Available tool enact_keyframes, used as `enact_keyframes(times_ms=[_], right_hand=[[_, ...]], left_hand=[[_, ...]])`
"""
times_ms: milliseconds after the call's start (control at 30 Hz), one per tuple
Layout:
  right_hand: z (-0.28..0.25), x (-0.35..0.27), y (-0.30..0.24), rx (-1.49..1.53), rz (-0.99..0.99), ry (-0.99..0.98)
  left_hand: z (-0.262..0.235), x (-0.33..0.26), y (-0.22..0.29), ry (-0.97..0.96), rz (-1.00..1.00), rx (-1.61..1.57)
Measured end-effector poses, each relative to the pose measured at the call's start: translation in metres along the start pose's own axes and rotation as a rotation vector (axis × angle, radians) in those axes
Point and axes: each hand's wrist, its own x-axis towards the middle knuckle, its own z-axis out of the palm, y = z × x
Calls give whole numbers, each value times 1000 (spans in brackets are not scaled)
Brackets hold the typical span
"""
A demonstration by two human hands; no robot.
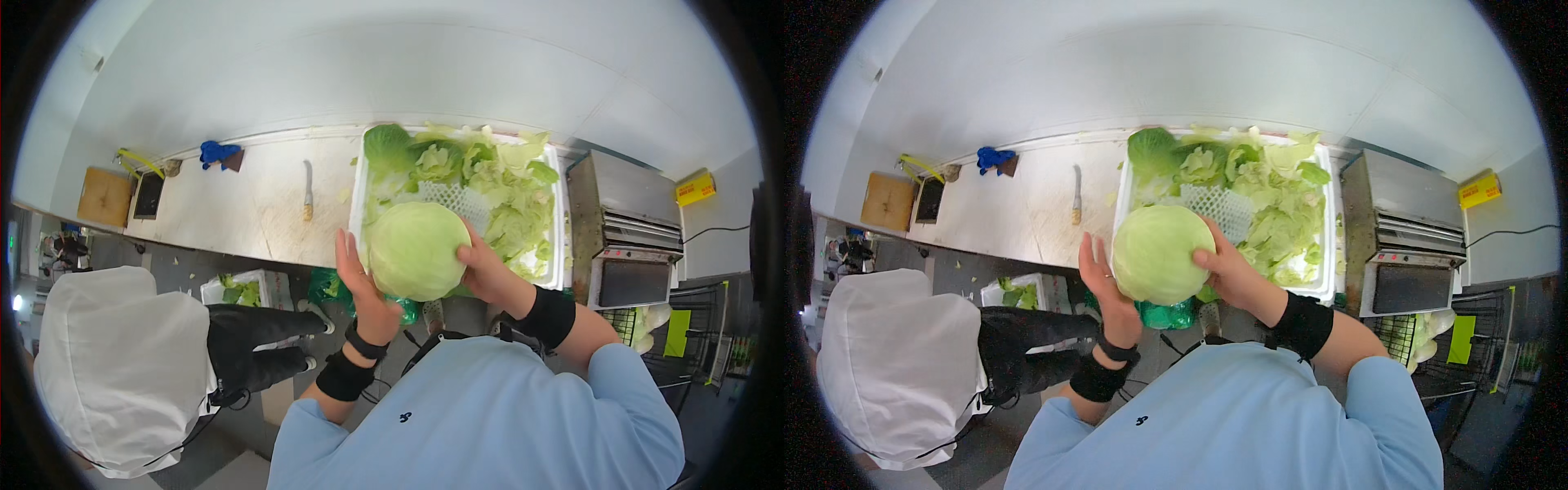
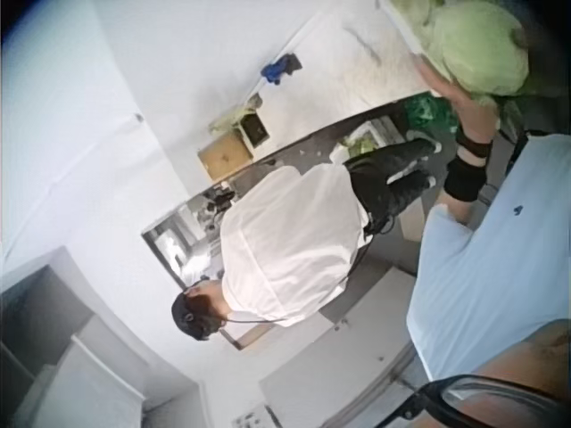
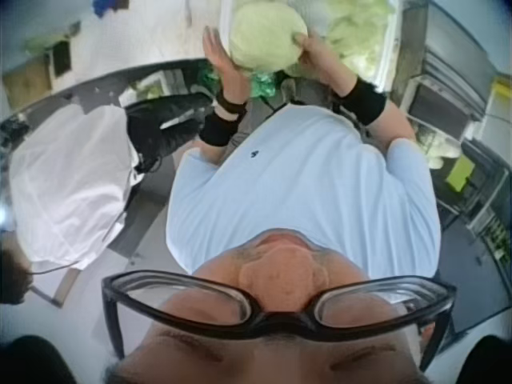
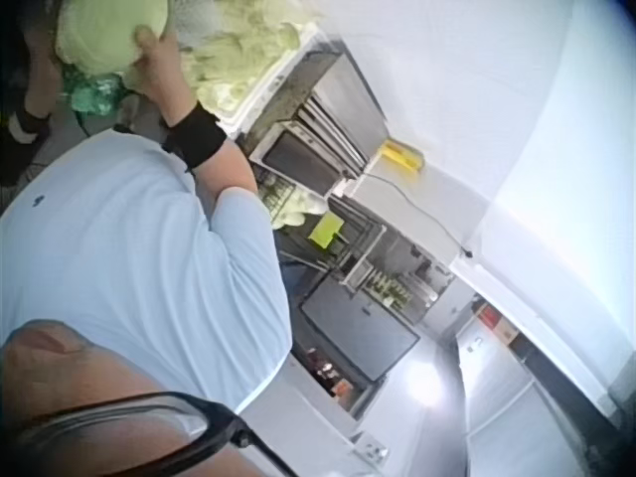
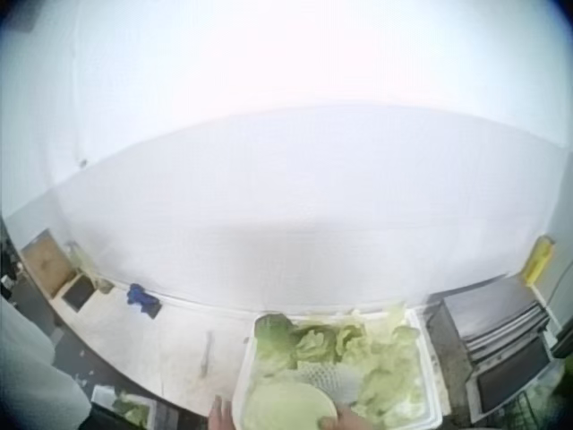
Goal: The person wraps cabbage in plastic film using a heat-sealing machine, places the wrapped items in a shopping cart, and subsequently peels outer leaves from additional cabbage on a tray.
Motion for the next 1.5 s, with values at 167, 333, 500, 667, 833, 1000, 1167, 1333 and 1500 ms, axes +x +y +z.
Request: enact_keyframes(times_ms=[167, 333, 500, 667, 833, 1000, 1167, 1333, 1500], right_hand=[[-14, -76, -35, -552, -221, 154], [-75, -158, -70, -1098, -345, 372], [-167, -273, -164, -1068, -408, 404], [-238, -352, -263, -1216, -349, 459], [-351, -371, -343, -915, -389, 358], [-402, -363, -376, -1036, -394, 378], [-449, -352, -372, -1006, -365, 387], [-458, -350, -373, -934, -280, 280], [-447, -352, -386, -1054, -176, 237]], left_hand=[[50, -10, 25, -138, -982, -906], [148, -6, 57, -311, -994, -989], [271, 22, 99, -890, -602, -247], [421, 42, 143, -859, -864, -512], [557, 80, 149, -762, -619, -280], [618, 93, 116, -744, -735, -298], [647, 82, 92, -730, -771, -173], [652, 73, 81, -748, -750, -107], [641, 73, 89, -852, -761, 13]])
